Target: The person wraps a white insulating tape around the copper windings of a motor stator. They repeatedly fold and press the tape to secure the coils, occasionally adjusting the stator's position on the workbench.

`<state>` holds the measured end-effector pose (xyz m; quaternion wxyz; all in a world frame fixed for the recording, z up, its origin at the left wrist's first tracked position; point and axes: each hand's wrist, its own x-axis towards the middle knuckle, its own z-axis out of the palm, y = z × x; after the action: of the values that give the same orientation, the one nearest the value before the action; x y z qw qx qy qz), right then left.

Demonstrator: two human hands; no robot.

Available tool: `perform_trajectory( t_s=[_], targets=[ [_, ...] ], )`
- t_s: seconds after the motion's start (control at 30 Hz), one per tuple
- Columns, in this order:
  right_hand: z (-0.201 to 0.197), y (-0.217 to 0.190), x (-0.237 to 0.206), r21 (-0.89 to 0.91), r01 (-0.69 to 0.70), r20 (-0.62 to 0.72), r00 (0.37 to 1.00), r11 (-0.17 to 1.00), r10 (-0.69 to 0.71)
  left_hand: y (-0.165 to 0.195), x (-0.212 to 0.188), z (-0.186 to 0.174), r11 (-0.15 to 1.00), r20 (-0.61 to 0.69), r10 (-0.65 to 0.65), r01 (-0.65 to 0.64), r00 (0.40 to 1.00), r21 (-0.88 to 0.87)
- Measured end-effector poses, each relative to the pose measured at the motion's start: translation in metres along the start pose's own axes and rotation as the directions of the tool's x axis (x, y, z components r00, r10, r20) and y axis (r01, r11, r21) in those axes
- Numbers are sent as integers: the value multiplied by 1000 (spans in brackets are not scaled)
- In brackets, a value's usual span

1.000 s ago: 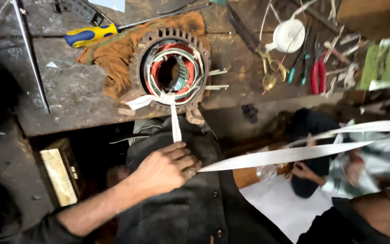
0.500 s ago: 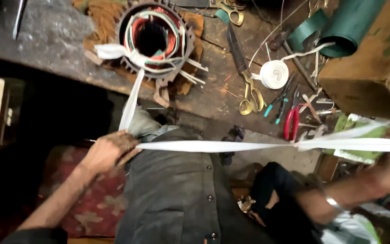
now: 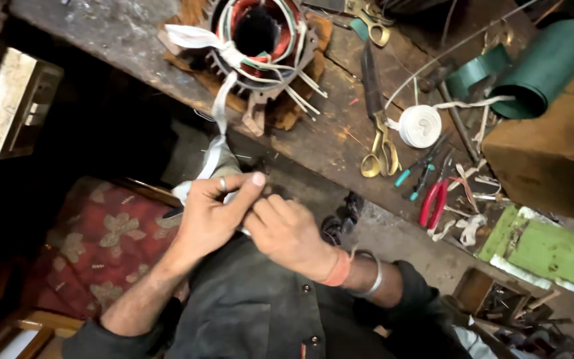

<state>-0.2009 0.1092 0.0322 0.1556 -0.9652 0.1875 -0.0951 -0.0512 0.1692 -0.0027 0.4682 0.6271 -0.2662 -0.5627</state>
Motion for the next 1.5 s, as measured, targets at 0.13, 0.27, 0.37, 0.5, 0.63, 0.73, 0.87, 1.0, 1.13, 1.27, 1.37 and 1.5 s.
perform_trajectory(
  t_s=[0.13,0.27,0.37,0.5,0.63,0.73,0.87,1.0,1.13,1.27,1.37,1.5],
  targets=[
    [-37,-4,33,144,102,40,993,984,-109,17,-2,-22,959,-107,119,-142,987,-247],
    [-87,19,57,324,322,-193,943,890,-271,46,-3,-67,967,182,76,-28,980,-253],
    [-80,31,76,188,119,-292,955,975,-60,66,16,-85,985,447,164,-169,879,-29],
    [-32,47,83,719,-249,72,955,649,286,93,48,-98,942,502,235,-322,832,93],
    [-23,63,56,782,-404,319,914,474,251,119,68,-108,912,631,201,-378,749,159],
    [-52,78,43,839,-337,318,941,427,117,133,77,-121,944,733,162,-320,661,80],
    [-82,106,68,835,-335,292,942,435,165,147,103,-160,939,629,156,-312,762,144],
    [-50,122,117,694,-364,233,930,621,284,152,113,-167,837,331,386,-478,861,266],
    [-27,128,129,475,-347,110,935,809,337,120,110,-97,839,375,463,-534,803,106],
    [-18,130,127,300,-284,-36,951,911,308,81,108,-56,921,424,337,-387,840,34],
    [-20,128,125,178,-254,-154,947,951,282,75,109,-48,930,467,328,-367,821,-9],
    [-35,119,112,18,-258,-356,901,966,247,87,99,-43,925,508,318,-380,800,19]
  ],
)
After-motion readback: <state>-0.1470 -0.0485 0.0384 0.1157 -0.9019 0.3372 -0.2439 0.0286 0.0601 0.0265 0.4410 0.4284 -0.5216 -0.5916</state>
